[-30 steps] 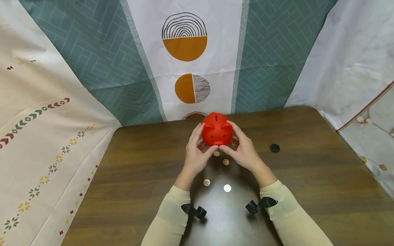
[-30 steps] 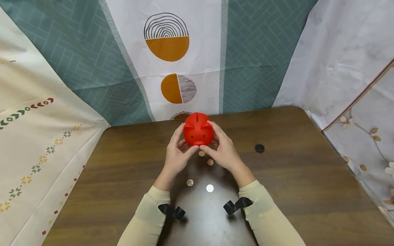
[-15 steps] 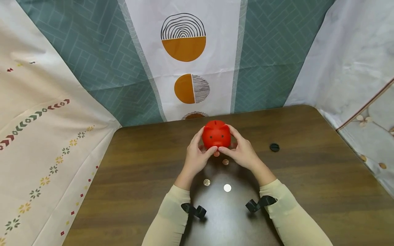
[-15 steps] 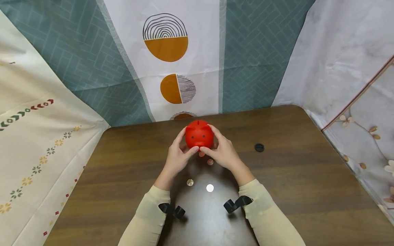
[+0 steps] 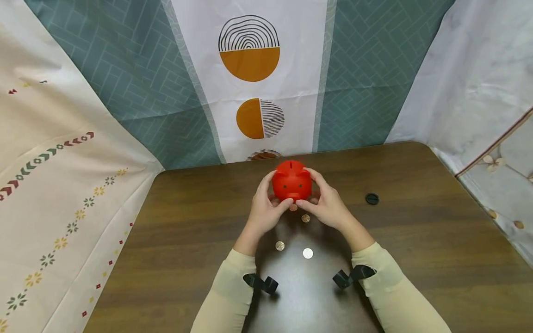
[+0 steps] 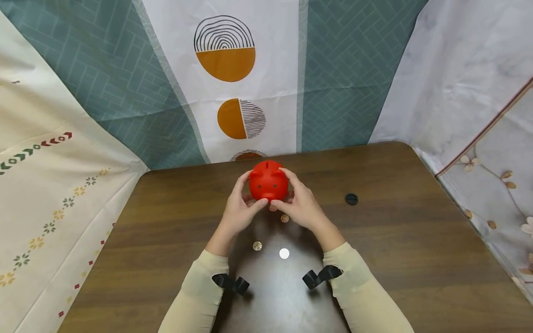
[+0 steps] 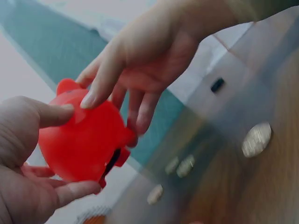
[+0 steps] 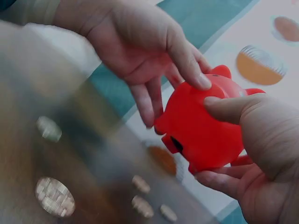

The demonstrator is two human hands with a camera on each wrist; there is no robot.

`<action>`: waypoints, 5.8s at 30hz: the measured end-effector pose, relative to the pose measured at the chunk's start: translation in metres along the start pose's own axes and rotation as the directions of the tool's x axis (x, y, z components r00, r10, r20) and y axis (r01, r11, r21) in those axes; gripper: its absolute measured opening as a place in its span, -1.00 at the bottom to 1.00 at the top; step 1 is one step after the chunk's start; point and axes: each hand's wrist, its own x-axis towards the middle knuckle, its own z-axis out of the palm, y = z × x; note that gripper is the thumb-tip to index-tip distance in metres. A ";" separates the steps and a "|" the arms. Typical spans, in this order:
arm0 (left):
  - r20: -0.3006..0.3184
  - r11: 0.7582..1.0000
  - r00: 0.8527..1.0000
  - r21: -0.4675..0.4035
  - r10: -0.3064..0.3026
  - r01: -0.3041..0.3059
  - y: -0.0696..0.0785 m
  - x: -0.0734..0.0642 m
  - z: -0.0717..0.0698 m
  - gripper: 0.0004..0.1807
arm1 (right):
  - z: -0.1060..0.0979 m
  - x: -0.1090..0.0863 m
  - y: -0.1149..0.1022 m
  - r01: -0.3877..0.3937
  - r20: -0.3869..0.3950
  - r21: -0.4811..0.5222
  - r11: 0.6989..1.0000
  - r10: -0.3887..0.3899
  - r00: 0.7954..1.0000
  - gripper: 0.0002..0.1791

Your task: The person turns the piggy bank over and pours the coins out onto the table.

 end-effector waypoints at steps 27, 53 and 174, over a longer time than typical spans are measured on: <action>-0.015 1.000 1.000 0.017 -0.015 0.015 0.018 -0.001 -0.003 -0.18 | -0.003 -0.001 -0.015 -0.092 -0.016 -0.060 0.994 0.091 0.996 -0.11; -0.011 0.995 0.995 0.033 0.094 -0.094 0.009 0.000 -0.001 -0.17 | 0.000 0.004 0.037 -0.026 -0.018 -0.066 0.997 0.025 1.000 -0.03; 0.011 0.987 0.993 0.117 -0.115 0.113 -0.035 0.003 0.008 -0.12 | -0.005 0.005 0.040 -0.132 0.014 -0.217 0.967 0.138 0.990 -0.05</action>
